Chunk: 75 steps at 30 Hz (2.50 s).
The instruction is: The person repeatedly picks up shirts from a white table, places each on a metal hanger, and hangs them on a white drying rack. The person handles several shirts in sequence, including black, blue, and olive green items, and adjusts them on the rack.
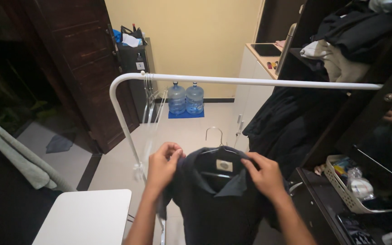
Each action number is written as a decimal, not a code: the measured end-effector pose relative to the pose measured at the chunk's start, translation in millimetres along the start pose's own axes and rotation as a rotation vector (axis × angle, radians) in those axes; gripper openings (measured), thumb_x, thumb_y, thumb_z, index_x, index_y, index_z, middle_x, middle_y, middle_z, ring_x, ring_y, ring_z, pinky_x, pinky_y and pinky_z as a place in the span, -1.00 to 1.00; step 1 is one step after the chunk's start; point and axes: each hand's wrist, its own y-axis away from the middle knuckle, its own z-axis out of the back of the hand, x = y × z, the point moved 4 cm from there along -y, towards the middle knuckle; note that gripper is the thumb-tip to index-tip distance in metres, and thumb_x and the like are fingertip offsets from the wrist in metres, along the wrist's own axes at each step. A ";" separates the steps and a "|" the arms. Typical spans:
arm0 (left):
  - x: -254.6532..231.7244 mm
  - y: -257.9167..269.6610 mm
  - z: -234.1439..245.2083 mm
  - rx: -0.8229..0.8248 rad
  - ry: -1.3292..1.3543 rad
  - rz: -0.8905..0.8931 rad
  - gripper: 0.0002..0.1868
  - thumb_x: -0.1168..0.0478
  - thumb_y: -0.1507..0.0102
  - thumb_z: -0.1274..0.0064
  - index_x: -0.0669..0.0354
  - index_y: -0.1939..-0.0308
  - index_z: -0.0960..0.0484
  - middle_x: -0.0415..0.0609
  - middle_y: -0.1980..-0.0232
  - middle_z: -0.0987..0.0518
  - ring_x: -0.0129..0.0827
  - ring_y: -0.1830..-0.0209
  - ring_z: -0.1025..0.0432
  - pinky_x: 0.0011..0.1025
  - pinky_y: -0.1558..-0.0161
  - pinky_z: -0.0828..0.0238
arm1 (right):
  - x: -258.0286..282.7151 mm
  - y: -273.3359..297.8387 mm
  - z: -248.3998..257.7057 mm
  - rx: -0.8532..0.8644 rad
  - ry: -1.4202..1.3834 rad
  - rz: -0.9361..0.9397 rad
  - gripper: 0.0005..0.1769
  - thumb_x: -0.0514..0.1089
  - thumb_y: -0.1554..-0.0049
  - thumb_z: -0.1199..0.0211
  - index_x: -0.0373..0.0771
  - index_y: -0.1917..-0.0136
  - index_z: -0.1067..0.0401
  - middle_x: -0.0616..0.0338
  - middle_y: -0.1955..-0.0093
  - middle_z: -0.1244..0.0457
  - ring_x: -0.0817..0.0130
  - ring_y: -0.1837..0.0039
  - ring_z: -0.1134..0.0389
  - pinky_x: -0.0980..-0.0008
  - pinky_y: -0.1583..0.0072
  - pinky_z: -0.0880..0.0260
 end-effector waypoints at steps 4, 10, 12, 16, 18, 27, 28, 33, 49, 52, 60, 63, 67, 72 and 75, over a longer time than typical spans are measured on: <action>-10.4 -2.9 -12.2 0.114 0.067 0.036 -0.90 0.18 -0.33 -0.11 0.01 0.10 -0.67 -0.04 0.26 -0.79 -0.21 0.23 -0.63 -0.27 0.13 -0.54 | -3.2 2.4 -0.9 0.035 -0.019 0.008 -0.83 -0.20 -0.10 -0.37 -0.14 0.00 -0.65 0.08 0.04 -0.51 0.03 -0.09 -0.51 0.12 -0.10 -0.52; -16.1 -0.2 -37.8 0.493 -0.222 0.150 -0.65 0.03 -0.34 -0.02 0.23 0.14 -0.78 0.23 0.17 -0.74 0.19 0.05 -0.61 0.02 -0.02 -0.49 | -6.7 3.5 -8.2 0.119 -0.116 -0.033 -0.80 -0.32 -0.07 -0.35 -0.18 0.02 -0.66 0.00 0.11 -0.51 -0.05 -0.01 -0.54 0.05 -0.09 -0.52; 18.8 -2.3 -51.4 0.445 0.029 0.323 -0.77 0.10 -0.20 -0.13 0.15 0.33 -0.78 0.01 0.39 -0.63 -0.22 0.31 -0.47 -0.28 0.17 -0.43 | -8.9 3.1 -9.6 0.103 -0.090 0.021 -0.81 -0.27 -0.10 -0.36 -0.12 0.00 -0.64 0.10 0.06 -0.51 0.02 -0.07 -0.53 0.13 -0.10 -0.51; 37.0 -13.1 -45.9 0.333 0.347 0.474 -0.80 0.15 -0.25 -0.14 0.20 0.28 -0.73 -0.03 0.39 -0.54 -0.28 0.36 -0.41 -0.35 0.27 -0.46 | -12.7 3.4 -8.3 0.078 -0.096 0.026 -0.80 -0.28 -0.08 -0.37 -0.12 0.01 -0.65 0.09 0.08 -0.51 0.02 -0.06 -0.53 0.11 -0.10 -0.51; 26.1 -9.1 -40.9 0.297 0.318 0.377 -0.81 0.15 -0.27 -0.14 0.19 0.31 -0.74 -0.10 0.40 -0.51 -0.34 0.35 -0.35 -0.42 0.25 -0.33 | -13.1 5.6 -11.9 0.097 -0.131 0.015 -0.80 -0.28 -0.08 -0.35 -0.10 0.01 -0.65 0.11 0.10 -0.51 0.04 -0.04 -0.53 0.12 -0.09 -0.50; -23.6 15.5 -8.8 0.471 -0.357 -0.047 -0.65 -0.13 -0.32 -0.09 0.06 0.17 -0.68 0.13 0.22 -0.65 0.12 0.07 -0.57 -0.08 0.02 -0.48 | -11.9 -3.3 -1.9 -0.023 -0.113 -0.124 -0.89 -0.14 -0.14 -0.36 0.00 0.06 -0.66 0.18 0.29 -0.49 0.28 0.14 -0.54 0.26 0.03 -0.49; -22.4 14.4 -8.5 0.468 -0.357 -0.047 -0.65 -0.13 -0.32 -0.09 0.06 0.17 -0.68 0.13 0.22 -0.65 0.12 0.07 -0.57 -0.08 0.02 -0.48 | -4.7 -3.4 2.1 -0.023 -0.113 -0.121 -0.89 -0.14 -0.14 -0.36 0.00 0.06 -0.66 0.18 0.29 -0.49 0.28 0.14 -0.54 0.26 0.03 -0.49; -26.1 0.6 3.1 0.326 -0.300 0.070 -0.63 -0.22 -0.23 -0.08 -0.07 0.34 -0.68 -0.25 0.30 -0.69 -0.39 0.27 -0.50 -0.37 0.19 -0.29 | 3.9 -6.7 17.8 0.345 0.149 -0.212 -0.61 0.11 -0.11 -0.27 -0.04 -0.15 -0.59 0.36 -0.14 -0.50 0.35 -0.15 -0.52 0.38 -0.22 -0.40; 15.4 -43.9 -29.4 -0.004 -0.028 -0.160 -0.85 0.17 -0.32 -0.05 0.09 0.20 -0.70 -0.15 0.18 -0.73 -0.35 0.10 -0.59 -0.42 -0.05 -0.38 | -65.8 14.8 74.2 0.509 0.180 -0.448 -0.74 0.05 -0.22 -0.18 -0.04 0.15 -0.61 0.53 0.21 -0.43 0.76 0.03 -0.27 0.56 -0.06 -0.32; 15.7 -51.4 -45.0 -0.119 0.070 -0.087 -0.88 0.15 -0.31 -0.10 0.04 0.20 -0.70 -0.23 0.22 -0.71 -0.50 0.15 -0.53 -0.49 -0.03 -0.36 | -76.2 20.1 85.0 0.332 0.083 -0.235 -0.74 0.01 -0.24 -0.20 -0.11 0.24 -0.50 0.45 0.41 -0.15 0.68 0.29 -0.13 0.43 0.21 -0.17; 12.1 -51.9 -77.8 -0.016 0.096 0.141 -0.23 0.07 -0.22 -0.28 -0.02 -0.45 -0.27 0.26 -0.09 -0.63 0.21 -0.11 -0.52 0.05 -0.11 -0.47 | -93.1 17.1 124.8 -0.228 0.233 -0.373 -0.83 -0.20 -0.18 -0.28 0.02 0.03 -0.64 -0.04 0.35 -0.39 -0.08 0.17 -0.47 0.15 0.14 -0.39; 25.5 -49.6 -96.6 0.028 0.085 0.096 -0.17 0.15 -0.22 -0.27 0.21 -0.48 -0.20 0.23 -0.10 -0.64 0.08 -0.07 -0.56 0.00 -0.09 -0.52 | -109.5 13.3 134.0 -0.298 0.277 -0.393 -0.85 -0.12 -0.25 -0.28 0.12 0.00 -0.63 0.00 0.37 -0.35 -0.02 0.18 -0.44 0.12 0.14 -0.33; 33.9 -40.2 -101.7 0.084 0.060 0.090 -0.19 0.16 -0.24 -0.24 0.27 -0.48 -0.21 0.23 -0.11 -0.64 0.06 -0.06 -0.58 -0.02 -0.06 -0.53 | -120.7 10.0 131.8 -0.322 0.290 -0.476 -0.82 -0.01 -0.34 -0.20 0.20 0.02 -0.62 0.07 0.51 -0.28 0.01 0.30 -0.40 0.17 0.19 -0.32; 33.1 -29.0 -104.5 0.181 0.055 0.179 -0.26 0.16 -0.29 -0.14 0.13 -0.51 -0.20 0.11 -0.07 -0.67 -0.01 0.03 -0.61 -0.17 0.02 -0.57 | -126.4 12.1 110.5 -0.291 0.244 -0.514 -0.84 0.03 -0.30 -0.24 0.13 0.07 -0.63 0.01 0.51 -0.29 -0.04 0.31 -0.40 0.12 0.20 -0.31; 21.7 -20.0 -106.9 0.227 0.047 0.180 -0.27 0.17 -0.28 -0.13 0.15 -0.50 -0.23 0.12 -0.06 -0.68 0.01 0.06 -0.62 -0.17 0.06 -0.59 | -106.7 17.8 94.2 -0.258 0.207 -0.530 -0.88 0.02 -0.25 -0.30 0.12 0.09 -0.64 -0.06 0.43 -0.34 -0.03 0.21 -0.47 0.16 0.16 -0.37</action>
